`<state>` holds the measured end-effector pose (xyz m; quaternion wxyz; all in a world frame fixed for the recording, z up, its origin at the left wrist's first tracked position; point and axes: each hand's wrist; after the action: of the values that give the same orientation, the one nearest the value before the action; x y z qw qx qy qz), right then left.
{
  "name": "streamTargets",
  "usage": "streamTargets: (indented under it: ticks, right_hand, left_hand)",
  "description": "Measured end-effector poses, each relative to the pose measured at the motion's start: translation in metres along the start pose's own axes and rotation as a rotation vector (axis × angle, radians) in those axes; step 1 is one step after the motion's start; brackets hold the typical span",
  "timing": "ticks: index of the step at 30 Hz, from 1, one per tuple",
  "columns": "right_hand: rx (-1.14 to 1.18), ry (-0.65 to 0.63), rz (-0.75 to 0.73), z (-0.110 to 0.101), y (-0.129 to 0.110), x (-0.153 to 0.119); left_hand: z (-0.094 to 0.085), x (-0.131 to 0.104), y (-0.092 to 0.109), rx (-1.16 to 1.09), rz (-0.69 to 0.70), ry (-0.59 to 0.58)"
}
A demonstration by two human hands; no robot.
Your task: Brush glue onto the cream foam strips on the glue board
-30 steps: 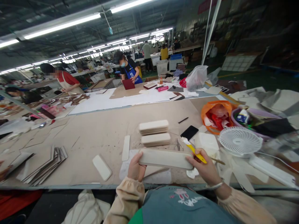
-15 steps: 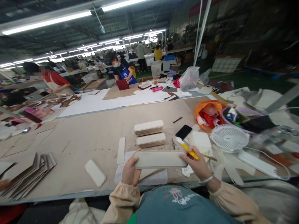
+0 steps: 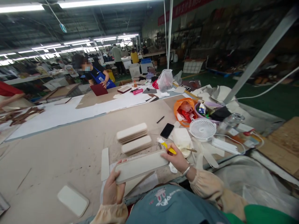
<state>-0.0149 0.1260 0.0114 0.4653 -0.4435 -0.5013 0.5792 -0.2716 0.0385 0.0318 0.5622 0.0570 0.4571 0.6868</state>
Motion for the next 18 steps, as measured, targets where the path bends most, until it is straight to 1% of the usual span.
streamTargets:
  ticks: [3,8,10,13,14,18]
  right_hand:
    - [0.014,0.004,0.001,0.000,0.000,0.003]
    - [-0.022,0.047,-0.023,-0.001,0.002,0.009]
    - [0.006,0.063,0.017,0.000,0.003,0.010]
    - [0.138,0.050,0.124,0.001,0.006,0.010]
    - [0.166,0.045,0.137,0.002,0.007,0.010]
    - [0.125,0.072,0.091,0.005,0.008,0.012]
  left_hand:
    - [-0.001,0.001,0.000,0.003,-0.036,0.013]
    - [-0.003,0.003,-0.003,0.028,-0.117,-0.042]
    - [-0.005,0.005,-0.003,0.018,-0.103,-0.033]
    - [-0.008,0.008,-0.003,0.004,-0.088,-0.027]
    - [-0.008,0.009,-0.003,-0.002,-0.092,-0.026]
    - [-0.013,0.013,-0.002,-0.035,-0.108,-0.007]
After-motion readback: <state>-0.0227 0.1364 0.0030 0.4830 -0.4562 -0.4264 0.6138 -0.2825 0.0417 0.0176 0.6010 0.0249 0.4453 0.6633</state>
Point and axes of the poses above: each hand's wrist, its own x-axis towards the middle knuckle, its own z-axis out of the palm, y = z × x, and after that the axes turned 5 degrees about -x, right-handed
